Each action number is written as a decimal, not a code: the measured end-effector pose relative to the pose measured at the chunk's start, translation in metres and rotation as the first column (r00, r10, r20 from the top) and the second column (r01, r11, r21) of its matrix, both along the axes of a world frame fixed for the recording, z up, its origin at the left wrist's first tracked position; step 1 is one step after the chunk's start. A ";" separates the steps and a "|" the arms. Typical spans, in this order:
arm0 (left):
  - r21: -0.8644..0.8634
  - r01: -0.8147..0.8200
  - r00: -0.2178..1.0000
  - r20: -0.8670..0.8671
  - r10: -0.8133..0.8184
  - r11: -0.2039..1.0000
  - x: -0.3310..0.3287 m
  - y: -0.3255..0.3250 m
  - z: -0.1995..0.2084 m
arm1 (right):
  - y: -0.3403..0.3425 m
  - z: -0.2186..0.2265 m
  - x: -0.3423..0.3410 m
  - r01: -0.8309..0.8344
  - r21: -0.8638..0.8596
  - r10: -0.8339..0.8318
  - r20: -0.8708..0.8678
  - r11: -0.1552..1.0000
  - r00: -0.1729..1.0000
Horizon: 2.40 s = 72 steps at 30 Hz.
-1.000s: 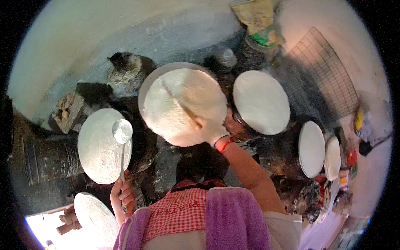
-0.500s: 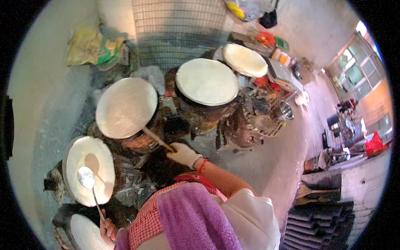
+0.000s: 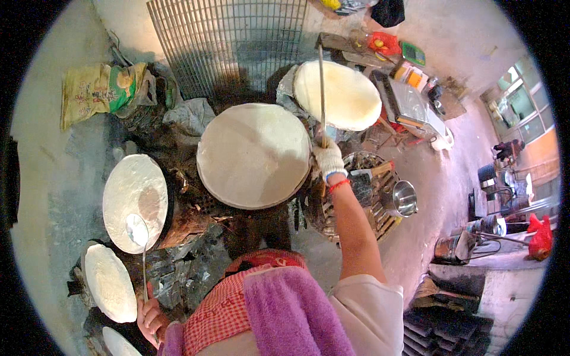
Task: The person ladles batter onto multiple hot plates, spreads it into thin circles using a wooden tool, and flips the cooked flatbreads by hand and with the tool.
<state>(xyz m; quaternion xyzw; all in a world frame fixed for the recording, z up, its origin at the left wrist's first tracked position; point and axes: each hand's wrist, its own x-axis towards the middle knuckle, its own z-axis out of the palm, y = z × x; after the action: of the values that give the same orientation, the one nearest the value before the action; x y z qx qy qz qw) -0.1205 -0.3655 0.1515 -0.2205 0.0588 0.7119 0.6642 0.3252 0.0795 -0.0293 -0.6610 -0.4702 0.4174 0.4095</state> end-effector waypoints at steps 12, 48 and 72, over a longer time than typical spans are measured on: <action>-0.015 -0.156 0.985 -0.074 0.155 0.988 0.038 0.037 0.015 | 0.123 0.021 -0.041 -0.315 -0.122 0.329 0.551 0.941 0.767; -0.076 0.017 0.990 -0.141 -0.028 0.997 -0.095 -0.011 -0.038 | -0.006 0.148 -0.127 -0.205 0.327 0.161 0.158 0.922 0.974; -0.064 -0.108 0.973 -0.211 0.092 0.992 0.011 0.022 -0.020 | 0.189 0.325 0.030 -0.669 0.468 -0.242 0.880 0.577 0.408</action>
<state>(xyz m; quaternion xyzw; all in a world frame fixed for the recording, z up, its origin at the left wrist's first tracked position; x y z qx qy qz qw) -0.1098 -0.3433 0.1316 -0.1724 0.1431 0.7608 0.6090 0.3548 0.2682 0.2955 -0.4442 -0.8318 -0.1901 0.2732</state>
